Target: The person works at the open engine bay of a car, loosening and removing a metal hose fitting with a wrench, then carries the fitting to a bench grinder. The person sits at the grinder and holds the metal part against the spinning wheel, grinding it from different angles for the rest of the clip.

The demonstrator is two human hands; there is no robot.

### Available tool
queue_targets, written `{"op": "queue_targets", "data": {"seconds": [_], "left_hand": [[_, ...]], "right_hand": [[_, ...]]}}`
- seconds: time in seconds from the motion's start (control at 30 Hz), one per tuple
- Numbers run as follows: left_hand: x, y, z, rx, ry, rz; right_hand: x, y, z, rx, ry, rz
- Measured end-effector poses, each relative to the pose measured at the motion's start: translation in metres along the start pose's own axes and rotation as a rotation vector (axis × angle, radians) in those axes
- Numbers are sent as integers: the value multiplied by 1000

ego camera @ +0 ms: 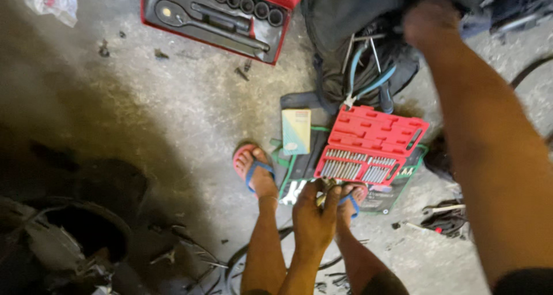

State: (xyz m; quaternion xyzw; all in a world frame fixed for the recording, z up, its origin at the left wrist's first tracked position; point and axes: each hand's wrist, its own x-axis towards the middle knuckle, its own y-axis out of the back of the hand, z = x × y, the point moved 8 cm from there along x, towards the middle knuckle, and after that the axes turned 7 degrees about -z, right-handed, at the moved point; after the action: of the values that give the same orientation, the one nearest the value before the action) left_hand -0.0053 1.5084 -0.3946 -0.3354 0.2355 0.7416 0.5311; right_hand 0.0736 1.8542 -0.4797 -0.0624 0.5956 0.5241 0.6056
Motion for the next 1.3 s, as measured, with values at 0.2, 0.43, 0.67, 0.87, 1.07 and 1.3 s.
{"op": "queue_targets", "data": {"seconds": [0.2, 0.43, 0.67, 0.87, 1.07, 1.3], "left_hand": [[-4, 4, 5, -7, -15, 55], [-11, 16, 30, -108, -128, 40], [-108, -34, 54, -454, 271, -343], [-234, -53, 184, -607, -255, -462], [-383, -21, 337, -67, -731, -331], [-546, 39, 410, 37, -614, -120]], "right_hand": [[-55, -15, -3, 162, 456, 195], [-217, -41, 3, 748, 560, 241], [-401, -10, -7, 851, 648, 282], [-555, 76, 8, 1194, 791, 90], [-644, 116, 37, 2080, 374, 288], [-722, 130, 14, 2299, 678, -288]]}}
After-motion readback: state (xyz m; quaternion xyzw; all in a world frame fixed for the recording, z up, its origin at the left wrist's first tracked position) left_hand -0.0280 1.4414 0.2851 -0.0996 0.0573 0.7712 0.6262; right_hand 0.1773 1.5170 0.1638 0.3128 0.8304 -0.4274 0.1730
